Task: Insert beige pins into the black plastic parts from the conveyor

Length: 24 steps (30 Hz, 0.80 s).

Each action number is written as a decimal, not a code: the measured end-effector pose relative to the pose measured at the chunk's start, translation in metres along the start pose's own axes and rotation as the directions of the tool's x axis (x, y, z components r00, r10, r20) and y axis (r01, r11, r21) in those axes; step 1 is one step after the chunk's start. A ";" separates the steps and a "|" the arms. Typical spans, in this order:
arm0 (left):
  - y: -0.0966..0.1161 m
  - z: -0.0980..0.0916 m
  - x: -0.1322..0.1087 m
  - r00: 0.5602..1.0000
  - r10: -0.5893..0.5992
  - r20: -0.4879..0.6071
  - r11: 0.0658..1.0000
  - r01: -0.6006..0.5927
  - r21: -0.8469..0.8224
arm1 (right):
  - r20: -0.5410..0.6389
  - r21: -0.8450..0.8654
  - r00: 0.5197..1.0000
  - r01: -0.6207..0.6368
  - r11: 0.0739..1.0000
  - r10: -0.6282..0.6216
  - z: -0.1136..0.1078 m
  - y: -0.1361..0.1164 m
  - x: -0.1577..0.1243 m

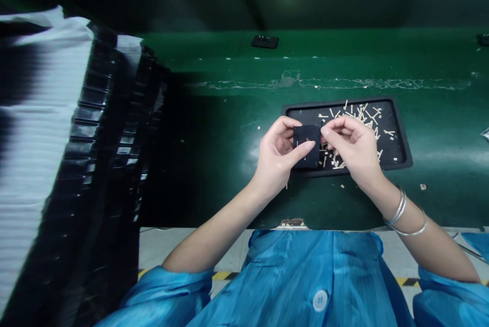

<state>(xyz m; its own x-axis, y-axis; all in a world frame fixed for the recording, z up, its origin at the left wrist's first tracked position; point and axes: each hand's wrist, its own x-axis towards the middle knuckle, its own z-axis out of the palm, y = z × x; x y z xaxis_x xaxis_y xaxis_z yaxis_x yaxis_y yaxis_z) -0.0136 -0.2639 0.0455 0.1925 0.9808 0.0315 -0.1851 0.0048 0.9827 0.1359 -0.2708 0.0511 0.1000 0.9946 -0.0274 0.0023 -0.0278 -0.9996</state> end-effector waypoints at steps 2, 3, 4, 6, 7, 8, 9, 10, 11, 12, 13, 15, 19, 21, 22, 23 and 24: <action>-0.001 -0.001 0.001 1.000 -0.019 0.004 0.998 0.019 -0.058 | 0.011 0.043 1.000 -0.023 0.999 0.023 0.000 -0.001 0.001; -0.002 -0.002 0.001 1.000 -0.028 0.004 0.997 0.028 -0.078 | 0.026 0.070 0.999 -0.034 0.997 0.032 0.000 -0.002 0.001; -0.003 -0.002 0.002 0.999 -0.039 0.004 0.995 0.040 -0.093 | 0.044 0.096 0.998 -0.044 0.994 0.040 0.001 -0.003 0.002; -0.003 -0.002 0.001 0.998 -0.062 0.007 0.991 0.063 -0.120 | 0.079 0.139 0.996 -0.063 0.988 0.052 0.001 -0.003 0.002; -0.003 -0.002 0.001 0.997 -0.076 0.008 0.988 0.076 -0.137 | 0.093 0.154 0.994 -0.072 0.985 0.058 0.000 -0.004 0.003; -0.003 -0.001 0.001 0.996 -0.090 0.011 0.984 0.091 -0.155 | 0.102 0.166 0.993 -0.081 0.983 0.065 0.000 -0.004 0.003; -0.003 -0.001 0.001 0.994 -0.104 0.014 0.979 0.105 -0.174 | 0.109 0.176 0.992 -0.089 0.980 0.071 0.000 -0.004 0.003; -0.002 0.000 0.001 0.993 -0.115 0.020 0.974 0.117 -0.194 | 0.115 0.185 0.991 -0.096 0.978 0.076 -0.001 -0.004 0.003; -0.001 0.000 0.001 0.992 -0.125 0.026 0.968 0.128 -0.215 | 0.119 0.193 0.990 -0.102 0.976 0.080 -0.001 -0.003 0.004; 0.000 0.000 0.001 0.990 -0.136 0.036 0.962 0.141 -0.234 | 0.121 0.200 0.989 -0.105 0.974 0.082 -0.002 -0.003 0.004; 0.001 0.000 0.002 0.988 -0.148 0.052 0.955 0.156 -0.252 | 0.121 0.206 0.989 -0.105 0.973 0.081 -0.002 -0.003 0.004; 0.003 -0.002 0.003 0.979 -0.177 0.105 0.939 0.200 -0.281 | 0.117 0.214 0.990 -0.096 0.972 0.071 -0.002 -0.003 0.004; 0.005 -0.005 0.007 0.952 -0.234 0.194 0.916 0.283 -0.283 | 0.127 0.210 0.991 -0.055 0.976 0.029 -0.002 -0.003 0.003; 0.004 -0.005 0.007 0.964 -0.210 0.164 0.943 0.244 -0.224 | 0.126 0.198 0.992 -0.021 0.980 -0.004 -0.001 -0.003 0.002; 0.004 -0.005 0.007 0.972 -0.183 0.145 0.964 0.207 -0.168 | 0.117 0.188 0.993 0.000 0.982 -0.022 -0.002 -0.003 0.002; 0.004 -0.004 0.006 0.980 -0.151 0.133 0.982 0.164 -0.093 | 0.105 0.175 0.994 0.021 0.984 -0.040 -0.002 -0.003 0.001; 0.004 -0.003 0.005 0.984 -0.116 0.132 0.993 0.119 -0.011 | 0.092 0.158 0.994 0.043 0.986 -0.058 -0.002 -0.003 0.001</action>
<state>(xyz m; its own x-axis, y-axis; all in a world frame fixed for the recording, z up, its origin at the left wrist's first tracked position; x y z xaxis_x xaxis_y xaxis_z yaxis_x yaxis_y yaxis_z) -0.0166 -0.2583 0.0492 0.3379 0.9393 -0.0591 -0.1714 0.1232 0.9775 0.1382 -0.2697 0.0537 0.0081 0.9995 0.0305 -0.1508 0.0314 -0.9881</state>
